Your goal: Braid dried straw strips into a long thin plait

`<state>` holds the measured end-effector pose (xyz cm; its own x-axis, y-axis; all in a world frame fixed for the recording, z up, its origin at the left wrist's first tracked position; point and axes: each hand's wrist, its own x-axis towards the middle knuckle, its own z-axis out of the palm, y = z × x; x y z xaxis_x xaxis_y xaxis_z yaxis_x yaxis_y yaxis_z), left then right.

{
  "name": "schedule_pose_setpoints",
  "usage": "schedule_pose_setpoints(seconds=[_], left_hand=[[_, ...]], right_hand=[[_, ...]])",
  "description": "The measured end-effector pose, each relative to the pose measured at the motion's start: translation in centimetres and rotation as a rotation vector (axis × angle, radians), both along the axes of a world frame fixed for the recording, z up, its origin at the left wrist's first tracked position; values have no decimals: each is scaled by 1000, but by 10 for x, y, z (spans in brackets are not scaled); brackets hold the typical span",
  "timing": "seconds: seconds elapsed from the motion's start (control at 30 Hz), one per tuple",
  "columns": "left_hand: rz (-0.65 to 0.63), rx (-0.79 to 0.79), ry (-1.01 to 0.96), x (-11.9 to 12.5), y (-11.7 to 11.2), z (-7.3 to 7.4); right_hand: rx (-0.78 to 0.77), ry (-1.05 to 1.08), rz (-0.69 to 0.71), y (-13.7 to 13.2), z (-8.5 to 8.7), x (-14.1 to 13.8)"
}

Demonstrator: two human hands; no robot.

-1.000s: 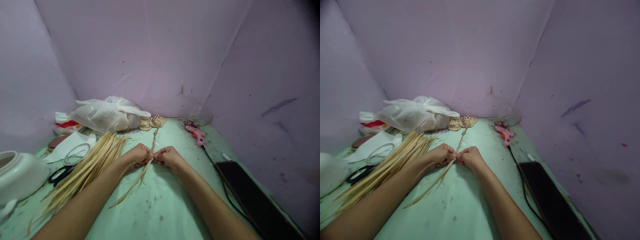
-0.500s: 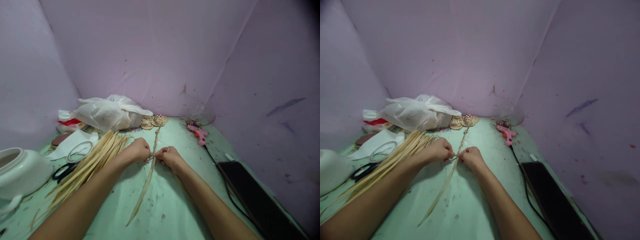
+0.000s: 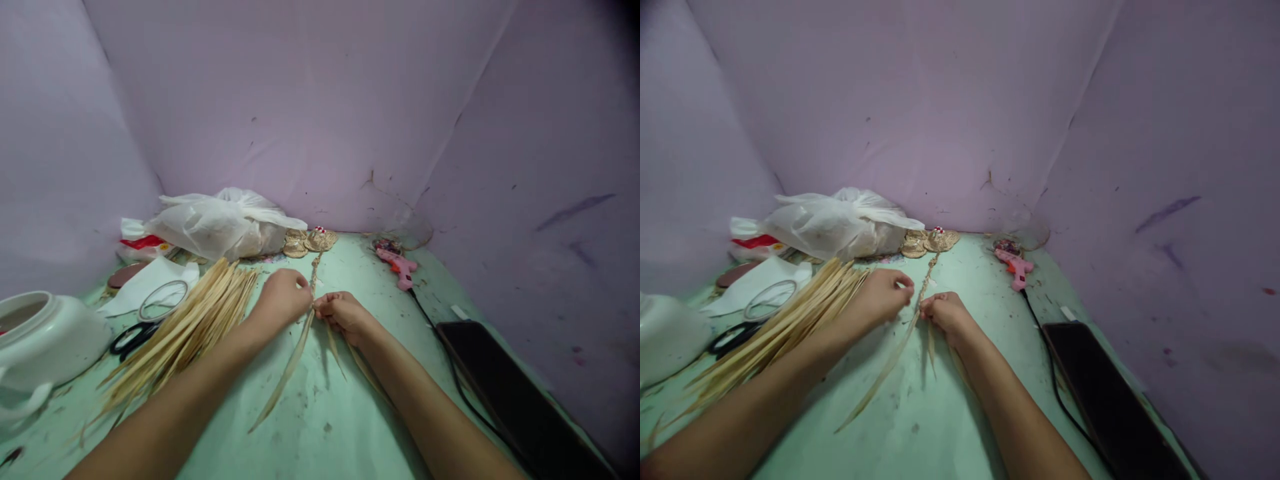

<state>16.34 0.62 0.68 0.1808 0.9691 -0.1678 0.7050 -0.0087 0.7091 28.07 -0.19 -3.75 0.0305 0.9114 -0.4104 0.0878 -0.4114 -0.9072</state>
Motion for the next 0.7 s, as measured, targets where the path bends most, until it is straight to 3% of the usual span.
schedule_pose_setpoints(seconds=[0.1,0.17,0.23,0.33,0.5,0.7], left_hand=[[80,-346,-262,-3,12,-4],[34,-584,-423,-2,14,-12],[-8,-703,-513,0,15,-19],[-49,-608,-437,-1,16,-21],[-52,-305,20,-1,19,-25],[-59,-270,-120,-4,19,-38]], right_hand=[[8,42,7,-1,4,1],[13,52,27,-1,6,2],[29,30,59,0,5,3],[162,-84,118,4,-4,5],[427,-400,203,9,-23,8],[337,-440,345,7,-10,14]])
